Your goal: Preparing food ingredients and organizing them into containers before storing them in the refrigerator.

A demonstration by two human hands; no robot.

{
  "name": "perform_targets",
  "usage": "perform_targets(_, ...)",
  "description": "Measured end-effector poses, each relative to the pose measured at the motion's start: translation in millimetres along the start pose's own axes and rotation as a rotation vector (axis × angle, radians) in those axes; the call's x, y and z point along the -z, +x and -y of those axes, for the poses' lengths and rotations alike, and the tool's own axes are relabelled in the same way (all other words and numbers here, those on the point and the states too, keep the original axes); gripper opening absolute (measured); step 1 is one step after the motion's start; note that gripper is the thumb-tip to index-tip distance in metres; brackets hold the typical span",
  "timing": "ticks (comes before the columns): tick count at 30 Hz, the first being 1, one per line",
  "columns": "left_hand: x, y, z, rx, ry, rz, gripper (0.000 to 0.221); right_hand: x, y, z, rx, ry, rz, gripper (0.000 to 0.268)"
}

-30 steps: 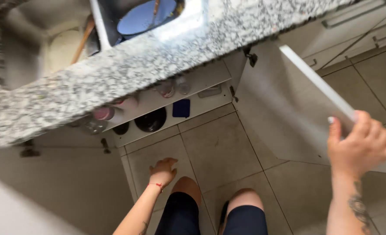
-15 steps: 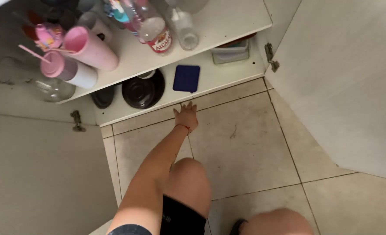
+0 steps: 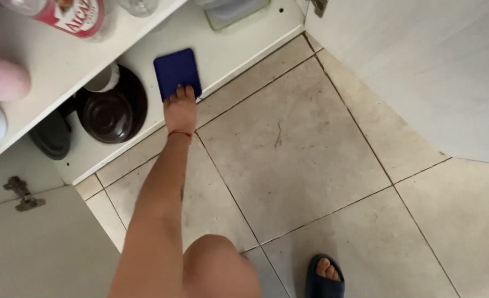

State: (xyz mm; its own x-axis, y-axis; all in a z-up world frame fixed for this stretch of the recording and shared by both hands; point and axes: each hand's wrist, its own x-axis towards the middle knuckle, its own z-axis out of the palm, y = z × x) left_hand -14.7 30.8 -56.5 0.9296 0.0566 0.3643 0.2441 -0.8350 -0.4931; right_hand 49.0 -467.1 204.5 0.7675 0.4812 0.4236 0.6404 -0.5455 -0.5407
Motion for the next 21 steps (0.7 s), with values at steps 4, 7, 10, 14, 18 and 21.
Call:
perform_targets(4,57,-4,-1,-0.243,-0.1,-0.095,0.006,-62,-22,10,-0.183,0.218,0.131,0.038)
perform_targets(7,147,9,-19,-0.399,-0.285,-0.16,0.005,-102,-9,27,-0.668,0.488,0.362,0.054)
perform_targets(10,215,5,-42,-0.568,-0.457,-0.28,0.005,-124,4,46,-1.134,0.897,0.5,0.079)
perform_targets(14,245,18,-57,-0.696,-0.868,-0.311,0.005,-164,-8,23,-1.142,1.074,0.175,0.031)
perform_targets(18,213,89,-29,-0.567,-0.845,-0.04,0.02,-148,-7,12,-1.197,1.01,0.012,0.022)
perform_targets(21,106,130,-29,-0.266,-0.461,0.232,0.06,-136,-3,15,-1.395,0.92,0.006,0.025)
